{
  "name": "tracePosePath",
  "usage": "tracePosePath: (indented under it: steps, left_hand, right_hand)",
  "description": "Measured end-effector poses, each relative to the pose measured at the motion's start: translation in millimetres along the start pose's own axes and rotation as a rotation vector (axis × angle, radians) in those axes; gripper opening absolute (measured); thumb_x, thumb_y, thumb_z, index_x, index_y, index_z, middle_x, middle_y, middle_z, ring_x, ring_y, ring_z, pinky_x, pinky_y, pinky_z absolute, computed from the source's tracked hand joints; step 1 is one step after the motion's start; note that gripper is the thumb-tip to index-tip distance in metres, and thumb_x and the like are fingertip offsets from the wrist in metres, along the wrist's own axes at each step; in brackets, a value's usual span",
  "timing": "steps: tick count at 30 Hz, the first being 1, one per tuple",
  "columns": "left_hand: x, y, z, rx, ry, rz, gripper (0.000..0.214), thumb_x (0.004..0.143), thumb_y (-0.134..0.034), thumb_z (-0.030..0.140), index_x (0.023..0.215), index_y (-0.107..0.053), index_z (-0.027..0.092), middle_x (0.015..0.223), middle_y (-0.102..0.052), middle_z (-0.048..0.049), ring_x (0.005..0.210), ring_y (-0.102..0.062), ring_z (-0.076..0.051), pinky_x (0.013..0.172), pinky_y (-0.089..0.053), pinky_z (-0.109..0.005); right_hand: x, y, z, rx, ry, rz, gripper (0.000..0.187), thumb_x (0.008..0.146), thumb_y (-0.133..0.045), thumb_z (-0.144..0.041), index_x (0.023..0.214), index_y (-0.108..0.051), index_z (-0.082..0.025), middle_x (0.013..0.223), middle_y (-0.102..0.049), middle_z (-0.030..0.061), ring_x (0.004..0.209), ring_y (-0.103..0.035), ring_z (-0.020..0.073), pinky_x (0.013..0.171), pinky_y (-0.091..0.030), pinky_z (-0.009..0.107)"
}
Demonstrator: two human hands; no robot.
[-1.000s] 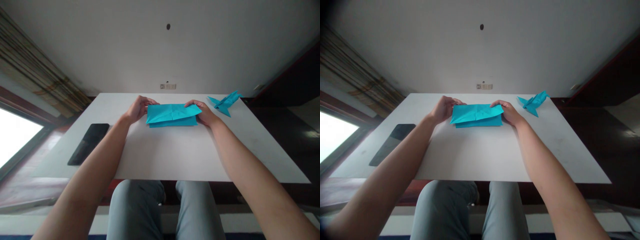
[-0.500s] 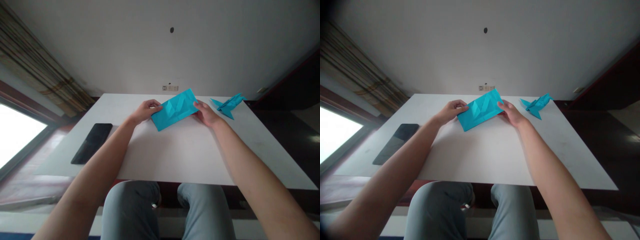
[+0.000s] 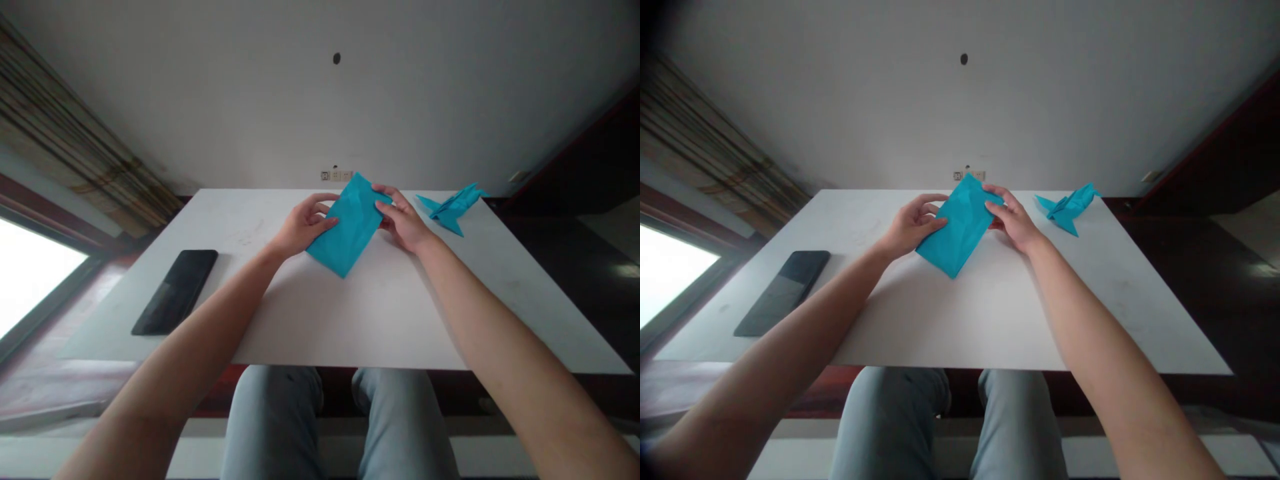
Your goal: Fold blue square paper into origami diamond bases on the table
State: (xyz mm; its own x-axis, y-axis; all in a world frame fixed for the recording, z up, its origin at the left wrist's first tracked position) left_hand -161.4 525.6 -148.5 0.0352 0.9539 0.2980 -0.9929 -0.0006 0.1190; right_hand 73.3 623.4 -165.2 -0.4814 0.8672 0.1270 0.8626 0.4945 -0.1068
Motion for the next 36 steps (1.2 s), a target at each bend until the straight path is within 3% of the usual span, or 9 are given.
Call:
tracePosePath:
  steps: [4,7,11,13,17,21,25,28,36]
  left_hand:
    - [-1,6.8,8,0.085,-0.055,0.124,0.054,0.092,-0.097,0.054,0.135,-0.084,0.023,0.082,-0.072,-0.0009,0.072,-0.063,-0.017,0.069,-0.053,-0.032]
    - [-4,13.1,19,0.159,-0.115,0.221,0.045,0.096,-0.093,0.049,0.133,-0.086,0.024,0.095,-0.081,-0.0048,0.089,-0.073,-0.022,0.086,-0.062,-0.036]
    - [-10,16.3,42,0.347,-0.269,0.305,0.019,0.097,-0.091,0.038,0.111,-0.088,0.025,0.109,-0.080,-0.0079,0.099,-0.072,-0.023,0.096,-0.063,-0.039]
    - [-12,19.0,48,0.416,-0.314,0.359,0.014,0.097,-0.093,0.036,0.101,-0.086,0.025,0.111,-0.077,-0.0085,0.104,-0.071,-0.024,0.097,-0.063,-0.040]
    - [-11,21.0,45,0.382,-0.274,0.358,0.023,0.103,-0.089,0.044,0.097,-0.078,0.024,0.106,-0.079,-0.0068,0.105,-0.072,-0.024,0.098,-0.061,-0.039]
    - [-9,14.4,36,0.283,-0.217,0.292,0.041,0.101,-0.089,0.062,0.100,-0.074,0.023,0.095,-0.078,-0.0055,0.092,-0.070,-0.021,0.089,-0.059,-0.037]
    - [-6,1.2,21,0.151,-0.109,0.172,0.064,0.093,-0.089,0.085,0.106,-0.073,0.024,0.092,-0.075,-0.0056,0.087,-0.070,-0.022,0.079,-0.056,-0.035]
    - [-3,-4.6,11,0.184,-0.040,0.096,0.074,0.091,-0.085,0.094,0.087,-0.066,0.023,0.076,-0.063,-0.0019,0.072,-0.057,-0.018,0.065,-0.043,-0.033]
    - [-5,9.9,8,0.267,-0.010,0.215,0.058,0.101,-0.081,0.079,0.089,-0.064,0.025,0.073,-0.057,0.0009,0.064,-0.050,-0.015,0.058,-0.034,-0.030]
  right_hand:
    - [-9,-28,-9,-0.032,-0.020,-0.152,0.086,0.070,-0.112,-0.073,0.142,-0.079,-0.038,0.116,-0.083,0.0023,0.102,-0.078,0.0252,0.086,-0.068,0.037]
    - [-12,-41,-11,-0.138,0.038,-0.180,0.092,0.059,-0.119,-0.063,0.138,-0.079,-0.035,0.119,-0.083,0.0043,0.107,-0.075,0.0286,0.091,-0.067,0.042]
    - [-9,-38,-23,-0.425,0.253,-0.052,0.051,0.084,-0.102,-0.074,0.108,-0.088,-0.031,0.090,-0.066,0.0004,0.083,-0.056,0.0217,0.082,-0.052,0.041]
    - [-10,-36,-33,-0.516,0.351,0.004,0.049,0.092,-0.094,-0.079,0.090,-0.086,-0.030,0.085,-0.056,0.0003,0.079,-0.048,0.0209,0.079,-0.045,0.041]
    - [-16,-43,-46,-0.509,0.402,-0.038,0.065,0.092,-0.091,-0.087,0.074,-0.073,-0.027,0.088,-0.051,0.0014,0.082,-0.047,0.0211,0.079,-0.041,0.040]
    - [-19,-52,-42,-0.432,0.279,-0.135,0.071,0.089,-0.089,-0.093,0.078,-0.067,-0.027,0.084,-0.057,0.0011,0.081,-0.050,0.0211,0.077,-0.041,0.039]
    - [-19,-47,-39,-0.331,0.238,-0.039,0.073,0.085,-0.090,-0.096,0.080,-0.066,-0.028,0.083,-0.062,0.0019,0.082,-0.053,0.0220,0.075,-0.045,0.038]
    - [-18,-41,-40,-0.294,0.256,0.029,0.073,0.083,-0.091,-0.096,0.079,-0.064,-0.028,0.081,-0.062,0.0014,0.080,-0.052,0.0211,0.073,-0.046,0.037]
    - [-15,-48,-32,-0.320,0.177,-0.142,0.071,0.080,-0.095,-0.094,0.081,-0.072,-0.027,0.077,-0.064,0.0002,0.074,-0.054,0.0188,0.073,-0.047,0.037]
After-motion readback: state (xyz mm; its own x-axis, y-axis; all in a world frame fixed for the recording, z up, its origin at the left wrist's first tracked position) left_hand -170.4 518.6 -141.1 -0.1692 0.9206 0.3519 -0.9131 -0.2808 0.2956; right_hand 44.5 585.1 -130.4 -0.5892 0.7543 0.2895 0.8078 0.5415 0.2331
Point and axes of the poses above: each hand's wrist, its own x-axis towards the middle knuckle, its own y-axis out of the back of the hand, z = x × y, the point moved 8 cm from there along x, towards the middle knuckle
